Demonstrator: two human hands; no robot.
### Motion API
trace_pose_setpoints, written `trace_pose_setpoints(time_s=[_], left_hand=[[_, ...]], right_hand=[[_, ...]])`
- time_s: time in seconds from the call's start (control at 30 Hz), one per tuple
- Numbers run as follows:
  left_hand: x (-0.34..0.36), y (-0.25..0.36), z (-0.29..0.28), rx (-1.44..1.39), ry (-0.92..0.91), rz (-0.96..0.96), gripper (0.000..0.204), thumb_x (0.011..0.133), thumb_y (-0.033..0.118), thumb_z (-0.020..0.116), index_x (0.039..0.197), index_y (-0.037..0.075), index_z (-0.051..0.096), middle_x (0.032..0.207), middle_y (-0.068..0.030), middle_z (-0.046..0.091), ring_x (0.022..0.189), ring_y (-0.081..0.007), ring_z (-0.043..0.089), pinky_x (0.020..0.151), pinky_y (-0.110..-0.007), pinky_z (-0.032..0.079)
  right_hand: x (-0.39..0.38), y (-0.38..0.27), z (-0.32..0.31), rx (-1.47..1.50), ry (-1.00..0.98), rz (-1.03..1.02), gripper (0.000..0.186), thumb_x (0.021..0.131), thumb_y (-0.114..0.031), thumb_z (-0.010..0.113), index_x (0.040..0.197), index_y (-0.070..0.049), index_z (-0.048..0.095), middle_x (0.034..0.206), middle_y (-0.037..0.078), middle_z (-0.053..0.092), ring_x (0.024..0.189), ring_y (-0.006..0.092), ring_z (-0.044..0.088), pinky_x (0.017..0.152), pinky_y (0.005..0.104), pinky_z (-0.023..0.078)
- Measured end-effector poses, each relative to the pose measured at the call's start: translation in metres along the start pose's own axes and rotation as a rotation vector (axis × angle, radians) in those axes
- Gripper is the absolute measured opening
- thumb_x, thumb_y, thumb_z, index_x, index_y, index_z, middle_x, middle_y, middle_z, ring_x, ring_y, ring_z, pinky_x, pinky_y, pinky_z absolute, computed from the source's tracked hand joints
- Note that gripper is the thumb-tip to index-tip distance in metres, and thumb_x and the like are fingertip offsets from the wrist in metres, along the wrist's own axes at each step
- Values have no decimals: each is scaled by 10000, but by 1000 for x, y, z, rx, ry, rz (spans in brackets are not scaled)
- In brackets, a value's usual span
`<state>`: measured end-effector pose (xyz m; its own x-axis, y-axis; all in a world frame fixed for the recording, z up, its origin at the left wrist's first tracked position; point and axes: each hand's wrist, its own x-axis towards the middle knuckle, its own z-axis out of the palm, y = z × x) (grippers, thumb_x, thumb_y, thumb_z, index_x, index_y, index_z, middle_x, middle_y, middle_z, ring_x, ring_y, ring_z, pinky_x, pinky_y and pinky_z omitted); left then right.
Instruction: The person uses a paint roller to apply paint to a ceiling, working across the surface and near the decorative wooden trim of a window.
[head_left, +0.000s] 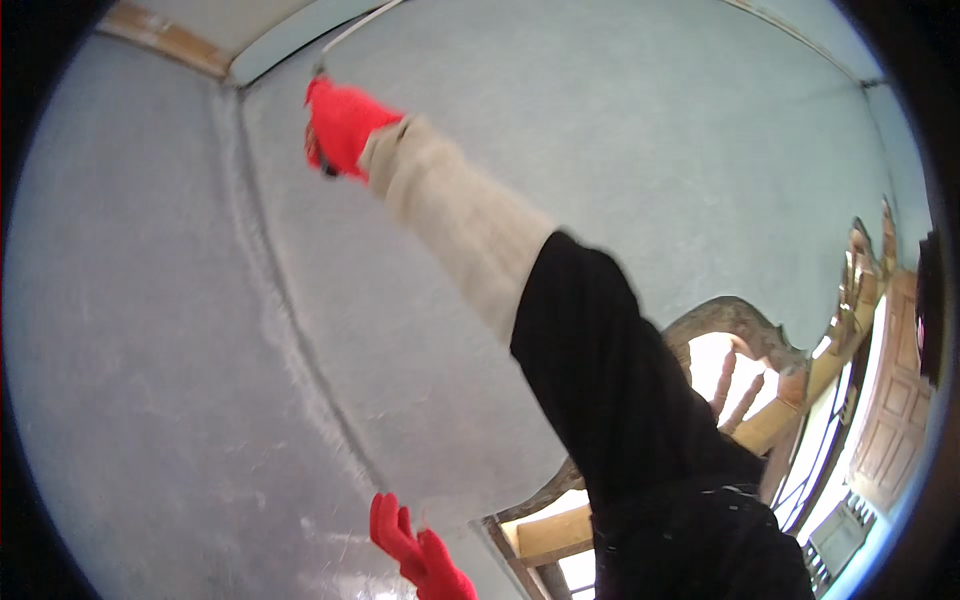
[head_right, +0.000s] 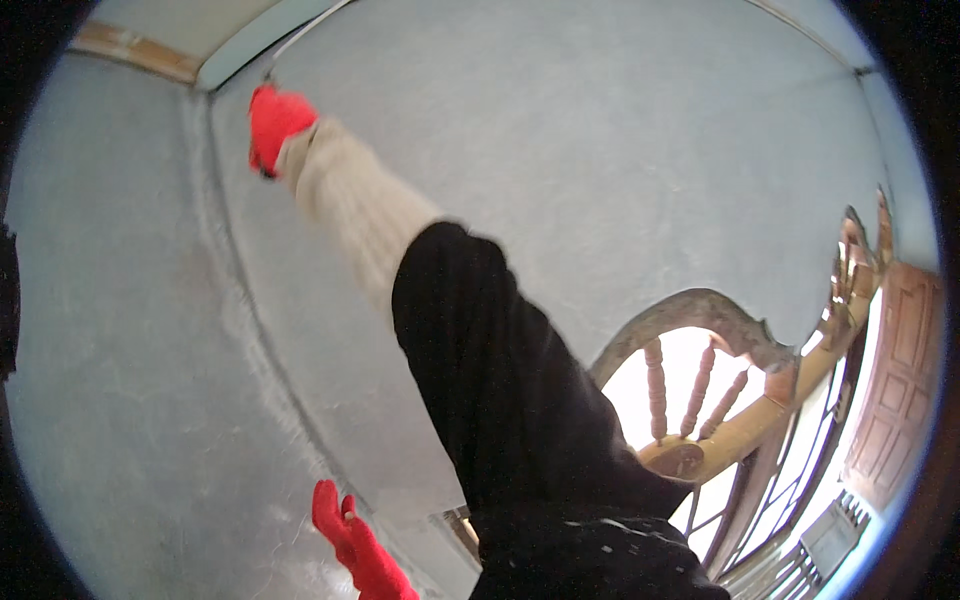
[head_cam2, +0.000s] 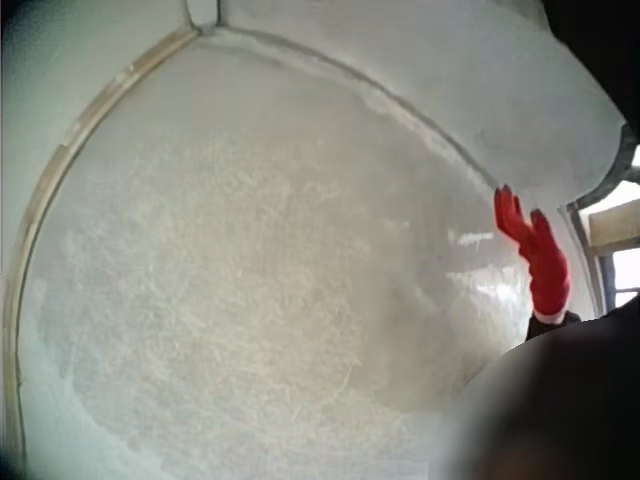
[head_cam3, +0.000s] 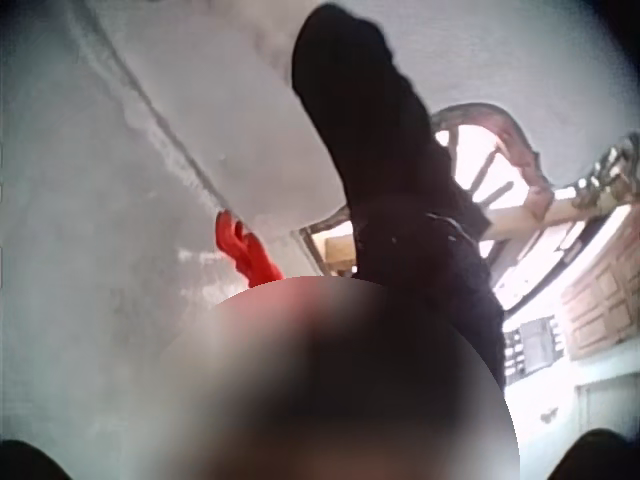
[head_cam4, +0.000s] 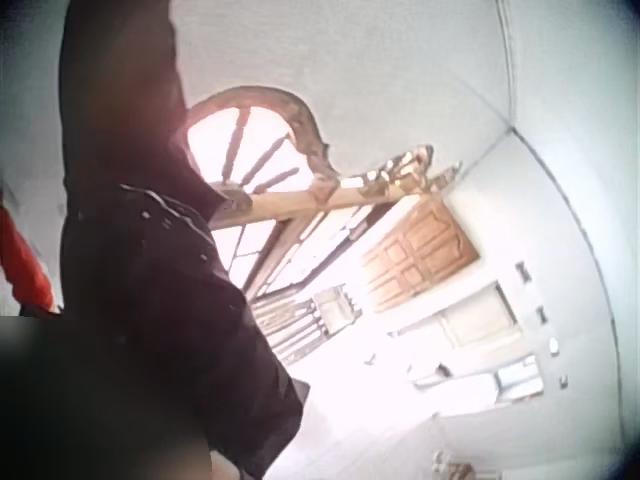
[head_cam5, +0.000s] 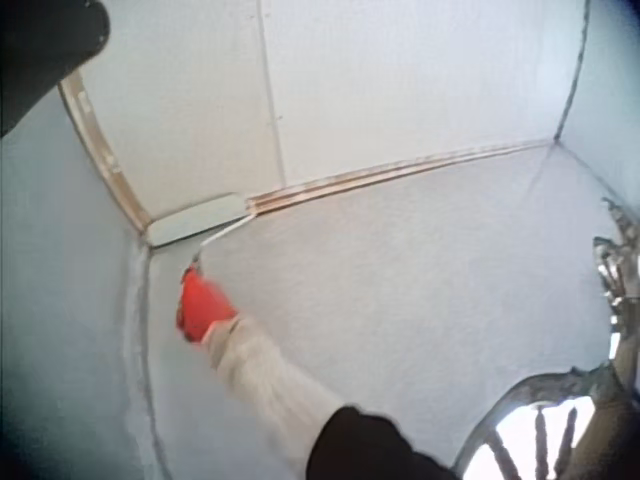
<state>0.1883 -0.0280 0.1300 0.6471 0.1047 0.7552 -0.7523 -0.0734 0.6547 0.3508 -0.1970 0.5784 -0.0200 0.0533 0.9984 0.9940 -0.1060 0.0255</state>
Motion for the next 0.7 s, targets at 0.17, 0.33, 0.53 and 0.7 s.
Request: trace_pose_setpoints(time_s=[0.17,0.33,0.53,0.7], left_hand=[[22,-11,-15,17,83,151,560,943,405,304,1338,8,307,1374,-147,300,1273,-281,316,1055,-407,266],[11,-1,33,-131,76,107,481,933,384,330,1202,2,445,1174,-171,497,1086,-243,507,922,-373,422],[-24,3,59,-414,-242,-178,569,922,467,355,1212,-18,419,1191,-201,497,1077,-278,522,942,-396,424],[-72,16,83,-513,-511,-319,752,877,625,281,1242,-25,384,1178,-215,500,1039,-312,537,937,-425,430]], right_hand=[[-122,-119,60,277,-11,459,428,901,-463,408,811,-48,463,595,69,489,485,163,493,447,317,407],[-252,-184,16,228,-65,738,368,912,-419,438,814,-67,479,618,14,444,510,115,454,445,295,382],[-443,-227,-5,215,-14,757,338,918,-278,449,1111,-4,487,929,154,591,828,232,567,754,349,440],[-531,-276,-15,223,-10,1036,397,905,-276,488,1213,-27,506,1007,201,606,927,288,592,818,365,462]])
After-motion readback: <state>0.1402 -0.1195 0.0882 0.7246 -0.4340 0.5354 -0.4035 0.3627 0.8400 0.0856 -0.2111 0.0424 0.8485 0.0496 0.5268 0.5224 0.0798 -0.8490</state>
